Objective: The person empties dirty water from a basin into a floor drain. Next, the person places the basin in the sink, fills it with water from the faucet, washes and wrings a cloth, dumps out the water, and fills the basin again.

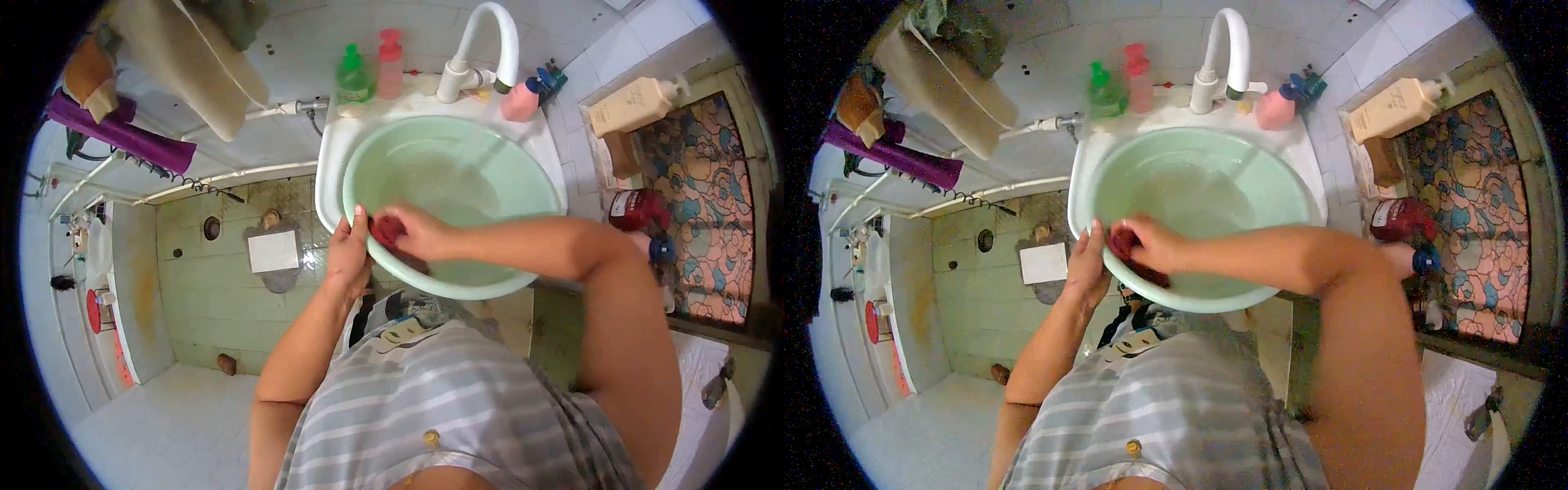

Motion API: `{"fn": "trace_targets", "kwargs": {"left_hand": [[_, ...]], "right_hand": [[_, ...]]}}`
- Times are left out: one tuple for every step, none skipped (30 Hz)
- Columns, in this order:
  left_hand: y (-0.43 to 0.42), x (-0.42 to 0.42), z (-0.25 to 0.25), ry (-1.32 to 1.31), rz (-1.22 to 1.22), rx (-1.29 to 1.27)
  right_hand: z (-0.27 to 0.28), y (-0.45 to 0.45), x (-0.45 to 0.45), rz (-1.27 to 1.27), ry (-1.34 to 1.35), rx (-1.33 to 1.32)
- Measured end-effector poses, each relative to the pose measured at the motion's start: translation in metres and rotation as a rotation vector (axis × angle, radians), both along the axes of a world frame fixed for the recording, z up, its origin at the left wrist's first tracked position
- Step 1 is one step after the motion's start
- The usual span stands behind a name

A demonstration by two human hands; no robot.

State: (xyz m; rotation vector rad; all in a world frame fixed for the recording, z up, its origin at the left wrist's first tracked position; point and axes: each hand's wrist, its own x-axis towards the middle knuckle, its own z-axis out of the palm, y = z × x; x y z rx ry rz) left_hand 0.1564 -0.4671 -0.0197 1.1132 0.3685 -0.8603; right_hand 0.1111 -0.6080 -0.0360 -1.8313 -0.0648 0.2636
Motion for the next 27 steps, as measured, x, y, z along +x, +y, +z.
{"fn": "trace_targets", "kwargs": {"left_hand": [[0.0,0.0,0.002,-0.011,-0.02,-0.015],[0.001,0.0,0.003,-0.02,-0.042,-0.029],[0.004,0.001,0.002,-0.021,-0.102,-0.035],[0.006,0.003,0.002,-0.046,-0.138,-0.024],[0.008,0.003,0.003,-0.069,-0.175,-0.013],[0.01,0.003,0.003,-0.093,-0.209,-0.004],[0.011,0.004,0.001,-0.098,-0.197,-0.039],[0.01,0.006,0.002,-0.108,-0.213,-0.034],[0.01,0.008,0.002,-0.115,-0.227,-0.028],[0.01,0.008,0.003,-0.118,-0.243,-0.02],[0.01,0.008,0.004,-0.119,-0.246,-0.013],[0.01,0.009,0.005,-0.116,-0.256,-0.006],[0.009,0.01,0.006,-0.116,-0.266,-0.006],[0.009,0.012,0.002,-0.114,-0.259,0.011],[0.01,0.014,-0.007,-0.111,-0.251,0.025],[0.01,0.016,-0.015,-0.105,-0.241,0.038],[0.009,0.015,-0.021,-0.116,-0.229,0.063],[0.008,0.014,-0.02,-0.096,-0.208,0.082],[0.006,0.011,-0.016,-0.083,-0.13,0.009],[0.004,0.008,-0.014,-0.069,-0.05,-0.063],[0.004,0.006,-0.015,-0.068,-0.057,-0.066],[0.002,0.005,-0.012,-0.076,-0.041,-0.063],[0.001,0.005,-0.004,-0.081,-0.023,-0.056],[-0.001,0.005,0.004,-0.088,-0.001,-0.049],[-0.004,0.005,0.011,-0.046,0.024,-0.025],[-0.003,0.005,0.008,-0.039,0.014,-0.047],[-0.001,0.007,0.004,-0.035,0.004,-0.067]], "right_hand": [[-0.013,0.007,0.019,-0.166,-0.112,-0.101],[-0.029,0.011,0.038,-0.335,-0.222,-0.2],[-0.053,0.01,0.062,-0.513,-0.257,-0.329],[-0.072,0.003,0.087,-0.691,-0.289,-0.457],[-0.078,-0.01,0.104,-0.847,-0.193,-0.482],[-0.084,-0.025,0.121,-0.999,-0.095,-0.507],[-0.112,-0.054,0.139,-1.195,-0.057,-0.312],[-0.117,-0.063,0.146,-1.286,-0.01,-0.289],[-0.121,-0.072,0.152,-1.378,0.034,-0.262],[-0.094,-0.056,0.148,-1.37,0.096,-0.416],[-0.079,-0.041,0.143,-1.36,0.159,-0.569],[-0.088,-0.032,0.139,-1.187,0.062,-0.549],[-0.08,-0.021,0.134,-1.014,-0.037,-0.529],[-0.075,-0.006,0.119,-0.792,0.0,-0.278],[-0.085,0.01,0.105,-0.538,-0.112,-0.218],[-0.035,0.024,0.073,-0.415,-0.184,-0.217],[-0.043,0.025,0.06,-0.313,-0.177,-0.251],[0.004,0.02,0.046,-0.18,0.067,0.157],[0.024,0.016,0.03,-0.05,0.098,0.162],[0.023,0.007,0.015,-0.017,0.274,0.251],[0.018,-0.001,0.0,0.011,0.45,0.346],[0.02,-0.01,-0.012,0.04,0.625,0.442],[0.029,-0.025,-0.028,0.179,0.554,0.237],[0.046,-0.039,-0.039,0.32,0.476,0.03],[0.056,-0.056,-0.042,0.473,0.526,-0.091],[0.061,-0.073,-0.044,0.629,0.577,-0.206],[0.056,-0.092,-0.049,0.718,0.598,-0.31]]}}
